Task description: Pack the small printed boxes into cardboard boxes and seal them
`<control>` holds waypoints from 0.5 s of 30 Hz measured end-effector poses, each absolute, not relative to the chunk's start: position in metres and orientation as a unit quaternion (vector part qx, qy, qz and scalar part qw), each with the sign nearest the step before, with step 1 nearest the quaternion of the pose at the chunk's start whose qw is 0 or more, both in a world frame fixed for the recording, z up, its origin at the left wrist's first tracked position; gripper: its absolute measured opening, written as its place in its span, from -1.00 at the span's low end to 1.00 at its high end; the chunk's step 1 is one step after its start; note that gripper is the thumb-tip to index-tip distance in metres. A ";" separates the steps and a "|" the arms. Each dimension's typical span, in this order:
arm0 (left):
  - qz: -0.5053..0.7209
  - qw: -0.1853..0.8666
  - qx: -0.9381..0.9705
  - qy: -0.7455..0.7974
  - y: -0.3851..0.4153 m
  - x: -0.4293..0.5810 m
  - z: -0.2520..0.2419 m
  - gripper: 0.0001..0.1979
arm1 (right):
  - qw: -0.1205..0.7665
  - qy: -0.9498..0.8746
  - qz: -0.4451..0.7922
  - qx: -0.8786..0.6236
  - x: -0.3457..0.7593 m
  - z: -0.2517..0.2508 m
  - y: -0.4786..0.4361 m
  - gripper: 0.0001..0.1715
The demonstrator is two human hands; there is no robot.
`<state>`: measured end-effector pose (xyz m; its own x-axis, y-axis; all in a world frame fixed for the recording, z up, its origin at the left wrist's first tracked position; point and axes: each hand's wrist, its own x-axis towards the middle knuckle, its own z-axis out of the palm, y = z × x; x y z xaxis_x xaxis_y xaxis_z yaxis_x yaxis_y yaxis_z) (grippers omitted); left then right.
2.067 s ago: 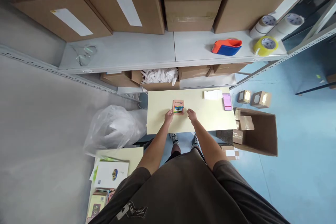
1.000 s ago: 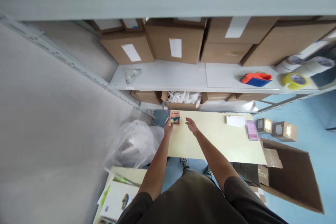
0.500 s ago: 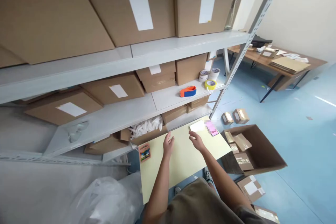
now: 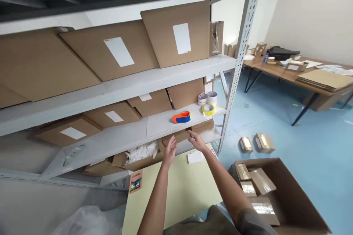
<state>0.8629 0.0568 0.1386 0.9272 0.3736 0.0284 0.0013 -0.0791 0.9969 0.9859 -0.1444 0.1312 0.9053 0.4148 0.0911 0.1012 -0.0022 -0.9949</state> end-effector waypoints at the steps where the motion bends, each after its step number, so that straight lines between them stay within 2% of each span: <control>1: 0.147 0.661 0.724 0.131 0.054 0.867 0.146 -0.17 | 0.675 -0.206 0.108 -0.701 1.005 0.142 -0.140 -0.39; 7: 0.176 0.616 0.752 0.155 0.044 0.855 0.165 -0.18 | 0.617 -0.303 0.078 -0.722 1.107 0.194 -0.094 -0.47; 10: 0.172 0.609 0.752 0.184 0.049 0.828 0.156 -0.14 | 0.534 -0.327 0.072 -0.777 1.126 0.196 -0.071 -0.49; 13: 0.184 0.610 0.738 0.224 0.060 0.796 0.147 -0.10 | 0.459 -0.338 0.070 -0.818 1.123 0.191 -0.054 -0.41; 15: 0.205 0.607 0.728 0.243 0.069 0.775 0.144 -0.08 | 0.356 -0.332 0.056 -0.872 1.116 0.191 -0.046 -0.36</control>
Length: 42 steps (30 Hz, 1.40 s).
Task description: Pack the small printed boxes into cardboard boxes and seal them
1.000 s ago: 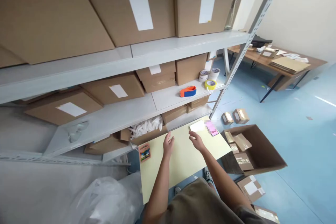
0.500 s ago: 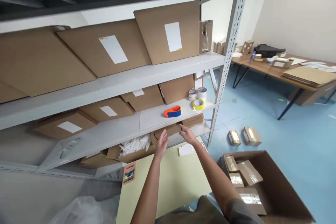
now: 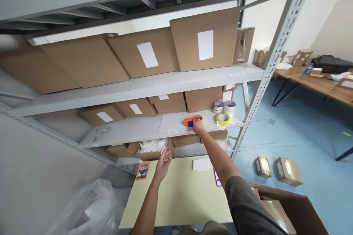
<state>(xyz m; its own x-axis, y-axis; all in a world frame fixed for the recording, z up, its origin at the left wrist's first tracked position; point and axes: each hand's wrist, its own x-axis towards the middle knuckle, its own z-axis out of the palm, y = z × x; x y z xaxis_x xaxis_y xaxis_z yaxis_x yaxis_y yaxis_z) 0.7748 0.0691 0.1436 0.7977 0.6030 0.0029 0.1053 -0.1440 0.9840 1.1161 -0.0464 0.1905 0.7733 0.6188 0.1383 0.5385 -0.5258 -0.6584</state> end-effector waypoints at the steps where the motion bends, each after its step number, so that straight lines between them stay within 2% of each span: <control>1: 0.215 0.606 0.724 0.249 0.073 0.765 0.143 -0.07 | 0.286 -0.326 0.047 -0.900 1.113 0.192 -0.044 -0.38; 3: 0.227 0.606 0.720 0.251 0.081 0.750 0.142 -0.08 | 0.169 -0.315 0.036 -0.933 1.107 0.198 -0.042 -0.48; 5: 0.230 0.612 0.716 0.245 0.087 0.738 0.141 -0.10 | 0.132 -0.318 0.035 -0.938 1.101 0.204 -0.042 -0.59; 13: 0.227 0.637 0.707 0.205 0.118 0.707 0.131 -0.20 | 0.164 -0.407 -0.069 -0.896 1.025 0.201 -0.077 -0.48; 17: 0.206 0.672 0.686 0.186 0.123 0.705 0.114 -0.23 | 0.182 -0.410 -0.071 -0.891 0.960 0.159 -0.113 -0.46; 21: 0.173 0.701 0.672 0.166 0.113 0.703 0.095 -0.27 | 0.190 -0.396 0.013 -0.898 0.885 0.099 -0.155 -0.48; 25: 0.162 0.698 0.675 0.177 0.101 0.695 0.087 -0.38 | 0.166 -0.342 0.116 -0.918 0.835 0.050 -0.187 -0.40; 33: 0.152 0.659 0.702 0.223 0.089 0.660 0.073 -0.44 | 0.093 -0.280 0.214 -0.931 0.838 -0.027 -0.207 -0.44; 37: 0.138 0.634 0.713 0.266 0.079 0.639 0.055 -0.44 | 0.086 -0.243 0.245 -0.935 0.833 -0.068 -0.207 -0.47; 42: 0.113 0.611 0.716 0.317 0.066 0.627 0.039 -0.47 | 0.065 -0.189 0.258 -0.945 0.822 -0.088 -0.204 -0.52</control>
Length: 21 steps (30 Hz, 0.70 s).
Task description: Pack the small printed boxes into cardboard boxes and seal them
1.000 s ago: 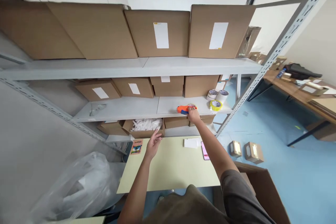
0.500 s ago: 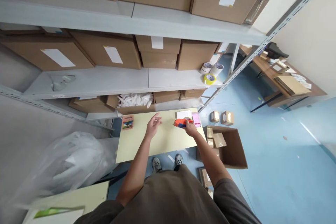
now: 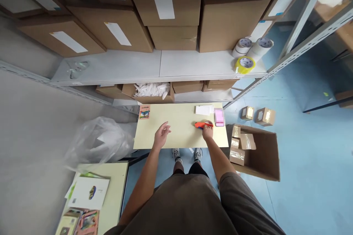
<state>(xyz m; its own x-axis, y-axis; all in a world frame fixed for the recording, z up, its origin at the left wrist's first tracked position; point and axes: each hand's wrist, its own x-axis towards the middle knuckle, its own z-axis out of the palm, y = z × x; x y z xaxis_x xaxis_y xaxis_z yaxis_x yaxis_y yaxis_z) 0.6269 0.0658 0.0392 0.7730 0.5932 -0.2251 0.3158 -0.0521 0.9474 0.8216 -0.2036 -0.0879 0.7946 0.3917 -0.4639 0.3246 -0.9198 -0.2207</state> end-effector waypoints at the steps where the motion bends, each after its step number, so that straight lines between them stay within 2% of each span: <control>1: 0.111 0.607 0.718 0.323 0.063 0.628 0.038 -0.48 | 0.064 -0.186 0.258 -0.946 0.821 -0.086 -0.203 -0.50; 3: 0.114 0.597 0.722 0.330 0.060 0.634 0.038 -0.48 | 0.083 -0.179 0.246 -0.949 0.823 -0.077 -0.203 -0.44; 6: 0.138 0.592 0.723 0.329 0.056 0.649 0.048 -0.47 | 0.178 -0.176 0.197 -0.948 0.827 -0.055 -0.202 -0.36; 10: 0.169 0.609 0.716 0.296 0.059 0.664 0.072 -0.46 | 0.334 -0.161 0.111 -0.922 0.825 -0.023 -0.194 -0.37; 13: 0.192 0.621 0.710 0.272 0.070 0.663 0.085 -0.49 | 0.410 -0.156 0.070 -0.896 0.814 -0.001 -0.178 -0.38; 15: 0.209 0.626 0.701 0.269 0.082 0.654 0.086 -0.50 | 0.429 -0.185 0.068 -0.882 0.803 0.011 -0.166 -0.35; 21: 0.232 0.652 0.660 0.292 0.121 0.606 0.067 -0.51 | 0.391 -0.284 0.115 -0.868 0.767 0.029 -0.126 -0.31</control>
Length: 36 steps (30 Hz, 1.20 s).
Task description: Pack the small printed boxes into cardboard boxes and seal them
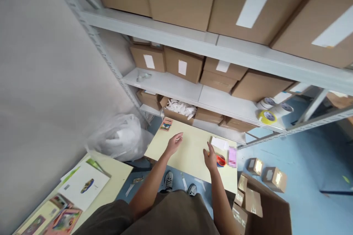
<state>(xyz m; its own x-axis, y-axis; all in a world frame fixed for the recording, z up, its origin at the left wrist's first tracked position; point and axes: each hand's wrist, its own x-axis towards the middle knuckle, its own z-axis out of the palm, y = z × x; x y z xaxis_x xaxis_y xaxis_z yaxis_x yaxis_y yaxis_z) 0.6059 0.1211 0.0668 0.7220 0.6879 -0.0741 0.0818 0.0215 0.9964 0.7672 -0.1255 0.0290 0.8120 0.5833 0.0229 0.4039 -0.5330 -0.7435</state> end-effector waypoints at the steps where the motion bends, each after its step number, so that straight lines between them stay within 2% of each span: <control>1: 0.233 0.654 0.655 0.299 0.127 0.595 0.065 -0.52 | 0.394 -0.295 0.119 -0.862 0.761 0.030 -0.116 -0.29; 10: 0.334 0.592 0.619 0.394 0.170 0.474 0.084 -0.52 | 0.420 -0.431 0.153 -0.784 0.715 0.055 -0.013 -0.30; 16: 0.382 0.543 0.584 0.466 0.138 0.399 0.090 -0.56 | 0.418 -0.516 0.184 -0.725 0.679 0.067 0.011 -0.34; 26: 0.346 0.496 0.586 0.540 0.053 0.315 0.073 -0.50 | 0.407 -0.542 0.264 -0.686 0.591 0.028 -0.015 -0.33; 36: 0.376 0.514 0.540 0.551 0.103 0.288 0.036 -0.37 | 0.351 -0.596 0.272 -0.669 0.548 0.030 0.054 -0.33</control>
<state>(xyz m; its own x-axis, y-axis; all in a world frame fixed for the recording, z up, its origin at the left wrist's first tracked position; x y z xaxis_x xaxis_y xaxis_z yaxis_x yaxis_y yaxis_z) 0.2876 0.1026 0.0362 0.1100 0.9811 -0.1595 0.2079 0.1341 0.9689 0.5476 0.0539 0.0302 0.1414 0.9885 0.0541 0.6059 -0.0432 -0.7944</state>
